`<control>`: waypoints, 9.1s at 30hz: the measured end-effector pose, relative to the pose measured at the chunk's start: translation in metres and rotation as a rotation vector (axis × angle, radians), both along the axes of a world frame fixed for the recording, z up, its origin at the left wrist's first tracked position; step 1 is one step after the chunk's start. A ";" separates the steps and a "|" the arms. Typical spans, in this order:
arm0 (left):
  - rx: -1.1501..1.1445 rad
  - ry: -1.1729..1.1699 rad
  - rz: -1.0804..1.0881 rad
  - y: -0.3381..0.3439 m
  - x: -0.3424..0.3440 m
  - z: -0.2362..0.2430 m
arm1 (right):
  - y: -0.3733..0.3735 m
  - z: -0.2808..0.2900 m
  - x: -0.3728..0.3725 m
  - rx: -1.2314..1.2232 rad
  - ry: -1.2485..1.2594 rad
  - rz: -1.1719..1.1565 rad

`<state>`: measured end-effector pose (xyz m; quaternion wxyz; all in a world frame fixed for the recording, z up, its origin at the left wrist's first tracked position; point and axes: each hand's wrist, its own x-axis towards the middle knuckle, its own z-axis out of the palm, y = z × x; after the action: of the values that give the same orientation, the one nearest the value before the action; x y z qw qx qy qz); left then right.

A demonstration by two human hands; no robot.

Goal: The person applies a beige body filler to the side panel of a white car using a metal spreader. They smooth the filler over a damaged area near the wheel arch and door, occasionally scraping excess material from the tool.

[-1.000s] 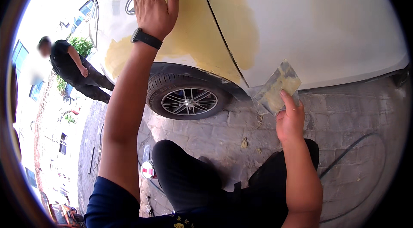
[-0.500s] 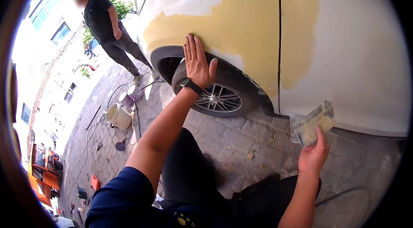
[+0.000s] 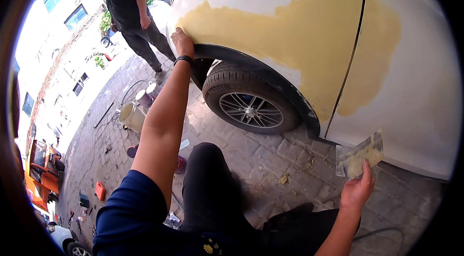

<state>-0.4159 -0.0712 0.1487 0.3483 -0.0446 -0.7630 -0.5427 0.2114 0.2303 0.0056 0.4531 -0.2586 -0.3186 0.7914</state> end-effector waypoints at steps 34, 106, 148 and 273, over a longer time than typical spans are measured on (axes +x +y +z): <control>-0.136 -0.326 -1.392 0.080 0.441 -0.154 | -0.039 -0.004 -0.030 0.101 -0.088 0.158; 0.062 -0.795 -1.389 0.045 0.418 -0.163 | -0.083 -0.010 -0.054 0.391 -0.261 0.342; 0.164 -0.700 -1.459 0.063 0.438 -0.164 | -0.071 -0.019 -0.054 0.419 -0.369 0.199; -0.162 -0.111 -1.421 0.076 0.455 -0.163 | -0.094 -0.074 -0.068 0.577 -0.652 0.459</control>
<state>0.0392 0.0050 -0.0146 -0.1328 -0.5286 -0.6038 -0.5816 0.1437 0.1367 -0.0680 0.1969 -0.2798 -0.6988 0.6282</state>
